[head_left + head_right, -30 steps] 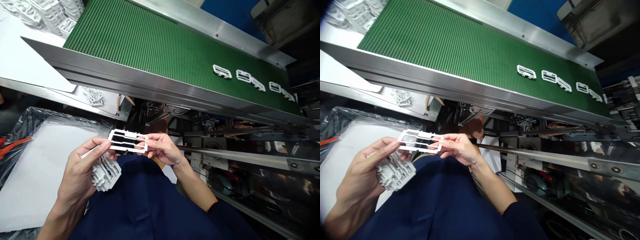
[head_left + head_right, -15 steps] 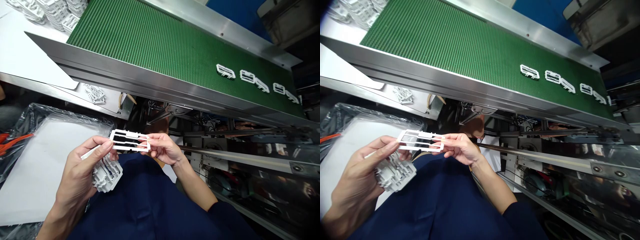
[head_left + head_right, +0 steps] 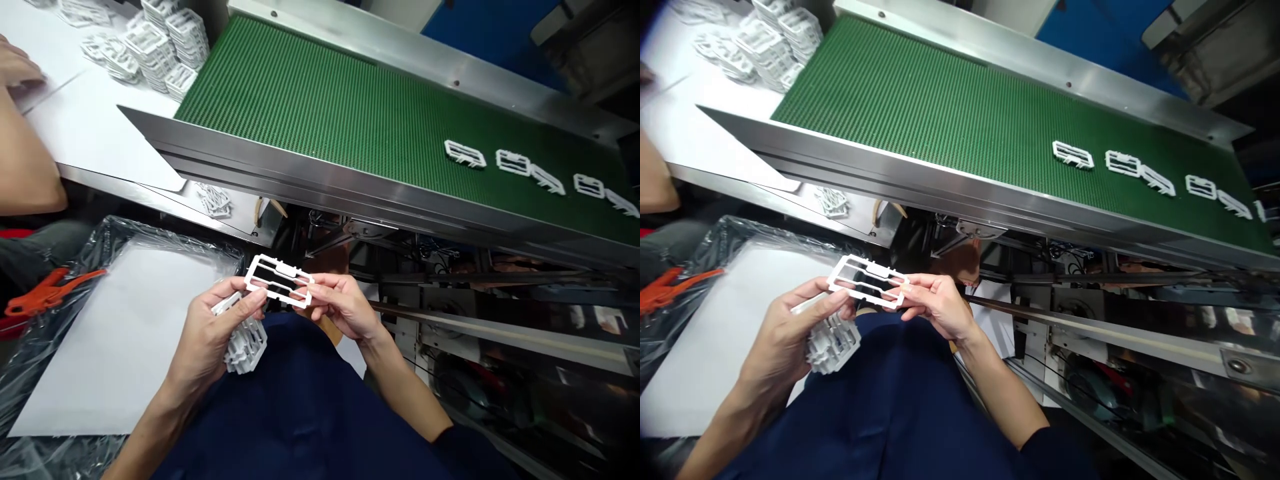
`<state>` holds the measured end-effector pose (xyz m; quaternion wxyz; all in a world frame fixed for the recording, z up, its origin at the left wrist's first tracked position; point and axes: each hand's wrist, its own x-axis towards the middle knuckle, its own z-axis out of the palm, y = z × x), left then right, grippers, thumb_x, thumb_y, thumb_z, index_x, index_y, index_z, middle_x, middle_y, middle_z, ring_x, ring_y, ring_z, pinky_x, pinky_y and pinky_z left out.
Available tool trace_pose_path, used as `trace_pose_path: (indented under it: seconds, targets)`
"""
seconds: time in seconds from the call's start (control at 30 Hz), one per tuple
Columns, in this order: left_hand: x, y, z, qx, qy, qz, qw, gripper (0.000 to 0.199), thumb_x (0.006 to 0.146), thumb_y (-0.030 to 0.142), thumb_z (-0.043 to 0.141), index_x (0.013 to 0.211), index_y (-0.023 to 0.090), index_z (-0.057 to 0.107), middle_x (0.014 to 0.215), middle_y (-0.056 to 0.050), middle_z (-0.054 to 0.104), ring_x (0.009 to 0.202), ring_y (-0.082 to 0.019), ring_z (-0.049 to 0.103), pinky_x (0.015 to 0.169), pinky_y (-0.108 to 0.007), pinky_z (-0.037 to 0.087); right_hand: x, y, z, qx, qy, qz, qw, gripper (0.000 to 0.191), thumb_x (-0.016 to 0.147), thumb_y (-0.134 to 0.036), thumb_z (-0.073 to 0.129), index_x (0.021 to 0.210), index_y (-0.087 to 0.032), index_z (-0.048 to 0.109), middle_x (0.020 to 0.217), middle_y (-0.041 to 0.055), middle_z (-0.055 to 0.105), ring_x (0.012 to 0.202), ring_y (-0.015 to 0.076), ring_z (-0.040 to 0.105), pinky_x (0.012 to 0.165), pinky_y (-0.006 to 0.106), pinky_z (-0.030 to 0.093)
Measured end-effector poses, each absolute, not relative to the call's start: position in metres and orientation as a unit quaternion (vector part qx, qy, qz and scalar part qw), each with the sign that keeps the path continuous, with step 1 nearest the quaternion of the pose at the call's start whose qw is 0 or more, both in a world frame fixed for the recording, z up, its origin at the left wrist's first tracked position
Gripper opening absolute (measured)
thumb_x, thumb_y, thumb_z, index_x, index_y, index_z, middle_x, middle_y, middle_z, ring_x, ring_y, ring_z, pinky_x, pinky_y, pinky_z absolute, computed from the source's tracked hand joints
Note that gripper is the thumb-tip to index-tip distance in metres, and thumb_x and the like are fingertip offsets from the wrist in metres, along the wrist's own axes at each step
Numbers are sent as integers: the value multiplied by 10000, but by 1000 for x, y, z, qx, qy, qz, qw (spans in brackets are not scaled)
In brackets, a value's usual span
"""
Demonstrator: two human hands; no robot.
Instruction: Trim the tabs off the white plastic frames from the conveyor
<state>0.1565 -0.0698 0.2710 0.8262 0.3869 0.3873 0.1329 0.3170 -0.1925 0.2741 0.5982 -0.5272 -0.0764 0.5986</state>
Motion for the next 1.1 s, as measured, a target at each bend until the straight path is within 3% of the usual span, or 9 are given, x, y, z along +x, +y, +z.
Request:
trace_pose_path:
  seconds: [0.73,1.1]
  targets:
    - [159,-68,264,393,393,129,821,187,752,298,718,781,166,589,599,18,531,516,-94,466,470,-181,359,310,-197,276,-592,-148,522,595,327,782,-308,662,1055,-126,667,923,116,716,792,177,682,552,214,548]
    - [168,-67,271,462,393,101,789,203,709,305,758,793,181,620,680,14,587,594,-111,530,520,-182,407,310,-207,284,-604,-150,475,623,328,772,-336,660,1007,-107,666,874,89,719,584,98,633,559,216,543]
